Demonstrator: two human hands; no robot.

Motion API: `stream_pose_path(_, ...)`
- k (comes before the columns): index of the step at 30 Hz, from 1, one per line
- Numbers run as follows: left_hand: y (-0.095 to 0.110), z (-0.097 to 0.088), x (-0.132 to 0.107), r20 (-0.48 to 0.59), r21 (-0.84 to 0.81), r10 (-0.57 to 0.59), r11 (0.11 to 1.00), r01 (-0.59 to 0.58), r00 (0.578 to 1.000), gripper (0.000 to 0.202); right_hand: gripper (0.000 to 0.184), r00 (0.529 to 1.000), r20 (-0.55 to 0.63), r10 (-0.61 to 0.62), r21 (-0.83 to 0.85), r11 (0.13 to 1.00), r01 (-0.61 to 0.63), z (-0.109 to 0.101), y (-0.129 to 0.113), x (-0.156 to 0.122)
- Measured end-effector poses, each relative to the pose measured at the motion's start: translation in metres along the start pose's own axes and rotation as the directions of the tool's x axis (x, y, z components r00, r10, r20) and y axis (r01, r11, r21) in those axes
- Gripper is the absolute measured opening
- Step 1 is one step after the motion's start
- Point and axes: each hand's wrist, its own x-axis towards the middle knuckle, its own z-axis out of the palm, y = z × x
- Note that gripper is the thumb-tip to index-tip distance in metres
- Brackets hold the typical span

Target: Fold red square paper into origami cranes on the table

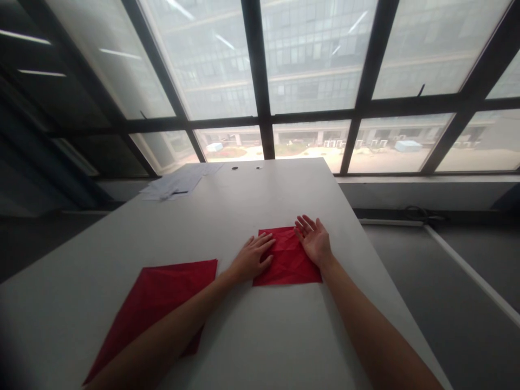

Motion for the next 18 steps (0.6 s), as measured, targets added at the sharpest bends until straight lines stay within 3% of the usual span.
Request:
stream_pose_path(9,0.002,-0.002,-0.012,0.023,0.007,0.028,1.000,-0.028,0.999,0.057,0.034,0.994,0.106,0.024,-0.012,1.000,-0.023,0.000,0.002,-0.019)
stream_pose_path(18,0.001,-0.003,-0.018,0.050,0.025,0.034,0.999,-0.035,0.998,0.058,0.029,0.993,0.121,-0.003,-0.024,1.000,0.005,-0.003,0.006,-0.017)
